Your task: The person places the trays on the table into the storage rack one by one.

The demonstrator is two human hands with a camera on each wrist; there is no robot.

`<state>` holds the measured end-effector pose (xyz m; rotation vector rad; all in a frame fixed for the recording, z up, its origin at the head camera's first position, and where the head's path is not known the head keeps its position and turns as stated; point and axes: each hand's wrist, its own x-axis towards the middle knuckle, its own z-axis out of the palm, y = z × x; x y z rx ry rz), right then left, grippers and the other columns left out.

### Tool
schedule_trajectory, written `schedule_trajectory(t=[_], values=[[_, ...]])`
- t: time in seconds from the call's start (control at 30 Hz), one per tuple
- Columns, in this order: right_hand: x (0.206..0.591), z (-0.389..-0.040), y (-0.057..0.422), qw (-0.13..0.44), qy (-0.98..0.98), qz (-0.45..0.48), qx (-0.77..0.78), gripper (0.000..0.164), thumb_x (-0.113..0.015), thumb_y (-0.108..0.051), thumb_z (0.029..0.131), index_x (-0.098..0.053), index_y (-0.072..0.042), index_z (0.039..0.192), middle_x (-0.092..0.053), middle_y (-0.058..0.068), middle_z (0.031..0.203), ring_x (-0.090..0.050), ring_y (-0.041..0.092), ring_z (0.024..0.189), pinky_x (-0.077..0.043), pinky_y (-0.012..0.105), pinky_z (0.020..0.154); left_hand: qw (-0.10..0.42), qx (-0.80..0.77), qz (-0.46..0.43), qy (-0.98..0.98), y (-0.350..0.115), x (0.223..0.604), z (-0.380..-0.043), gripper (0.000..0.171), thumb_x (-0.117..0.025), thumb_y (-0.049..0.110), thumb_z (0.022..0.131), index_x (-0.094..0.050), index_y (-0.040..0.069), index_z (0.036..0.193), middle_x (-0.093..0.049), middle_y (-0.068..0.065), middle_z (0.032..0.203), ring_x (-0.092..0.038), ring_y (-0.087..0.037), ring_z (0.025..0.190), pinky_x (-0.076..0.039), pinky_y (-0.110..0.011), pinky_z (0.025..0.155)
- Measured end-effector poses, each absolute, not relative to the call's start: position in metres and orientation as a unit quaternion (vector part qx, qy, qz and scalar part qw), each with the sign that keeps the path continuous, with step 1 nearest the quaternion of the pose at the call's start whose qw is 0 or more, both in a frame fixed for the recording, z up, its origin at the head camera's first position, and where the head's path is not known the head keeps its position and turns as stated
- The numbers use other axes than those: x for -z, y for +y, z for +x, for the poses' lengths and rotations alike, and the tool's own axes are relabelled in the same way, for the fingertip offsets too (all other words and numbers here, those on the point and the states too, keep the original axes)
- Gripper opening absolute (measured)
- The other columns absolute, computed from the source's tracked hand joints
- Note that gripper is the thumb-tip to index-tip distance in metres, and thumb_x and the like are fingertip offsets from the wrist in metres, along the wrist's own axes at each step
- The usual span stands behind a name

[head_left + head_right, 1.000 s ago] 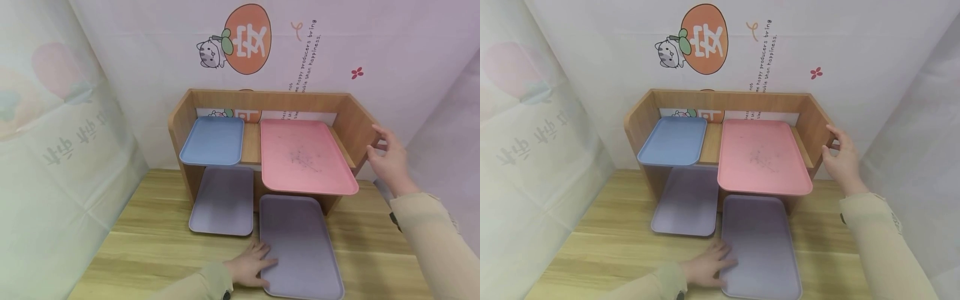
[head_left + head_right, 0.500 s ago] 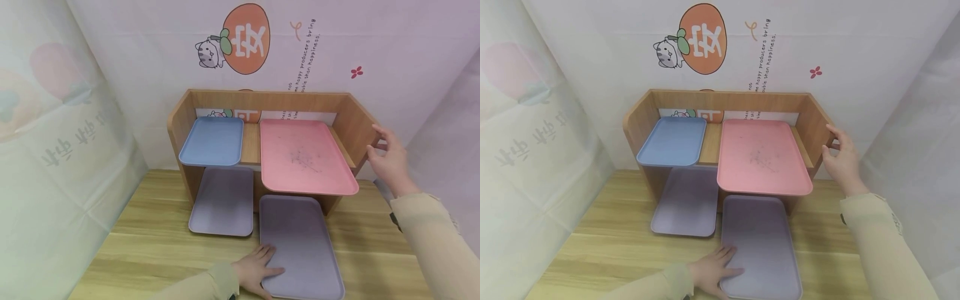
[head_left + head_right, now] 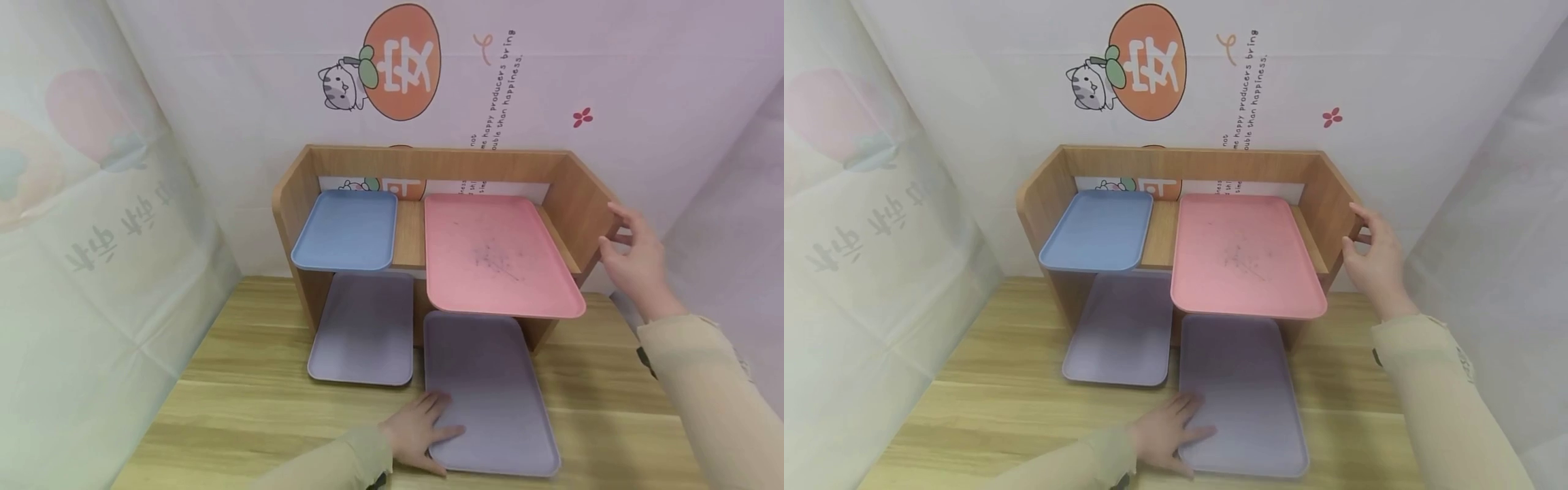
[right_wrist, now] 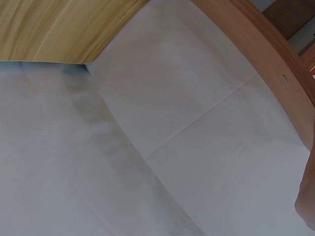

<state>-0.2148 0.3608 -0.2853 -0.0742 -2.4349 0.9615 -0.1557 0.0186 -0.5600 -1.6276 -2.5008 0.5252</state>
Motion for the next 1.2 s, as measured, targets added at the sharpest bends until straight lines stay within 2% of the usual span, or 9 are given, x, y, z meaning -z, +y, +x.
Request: schedule_trajectory(t=[0.2,0.47,0.67,0.83,1.2], values=[[0.284,-0.215,0.361,0.261,-0.897,-0.023,-0.355,0.058,-0.048,-0.008,0.093,-0.031,-0.016,0.148,-0.037,0.029,0.141,-0.046,0.049,0.110,-0.037,-0.001,0.053,0.061,-0.146,-0.509,-0.846,0.021,0.571,-0.171,0.079,-0.021,0.082,0.080,-0.015,0.043,0.149,-0.023,-0.009,0.156,-0.024,-0.027,0.143,-0.019,-0.044,0.117],[0.285,-0.216,0.361,0.260,-0.897,-0.020,-0.357,0.058,-0.049,-0.007,0.093,-0.031,-0.017,0.147,-0.038,0.028,0.141,-0.047,0.046,0.110,-0.038,-0.001,0.055,0.077,-0.118,-0.470,-0.871,0.024,0.581,-0.187,0.076,-0.022,0.081,0.081,-0.021,0.045,0.148,-0.026,-0.002,0.156,-0.026,-0.022,0.143,-0.019,-0.046,0.116],[0.286,-0.217,0.362,0.270,-0.895,-0.011,-0.355,0.058,-0.050,-0.006,0.092,-0.033,-0.016,0.147,-0.039,0.029,0.139,-0.047,0.046,0.106,-0.039,-0.001,0.056,0.094,-0.114,-0.440,-0.886,0.027,0.570,-0.192,0.072,-0.024,0.079,0.083,-0.031,0.043,0.145,-0.034,0.000,0.152,-0.029,-0.020,0.142,-0.023,-0.044,0.115],[0.287,-0.217,0.361,0.265,-0.897,-0.011,-0.354,0.058,-0.049,-0.006,0.092,-0.032,-0.015,0.147,-0.039,0.029,0.139,-0.047,0.048,0.109,-0.037,-0.002,0.055,0.077,-0.103,-0.414,-0.901,0.030,0.557,-0.194,0.069,-0.027,0.075,0.085,-0.034,0.041,0.145,-0.035,-0.001,0.152,-0.028,-0.020,0.142,-0.025,-0.044,0.115],[0.288,-0.216,0.362,0.265,-0.895,-0.027,-0.359,0.059,-0.048,-0.006,0.093,-0.031,-0.017,0.148,-0.039,0.027,0.140,-0.047,0.048,0.111,-0.036,-0.002,0.056,0.096,-0.080,-0.355,-0.926,0.039,0.563,-0.212,0.058,-0.032,0.068,0.090,-0.042,0.041,0.141,-0.037,0.001,0.150,-0.031,-0.023,0.141,-0.026,-0.046,0.114]])
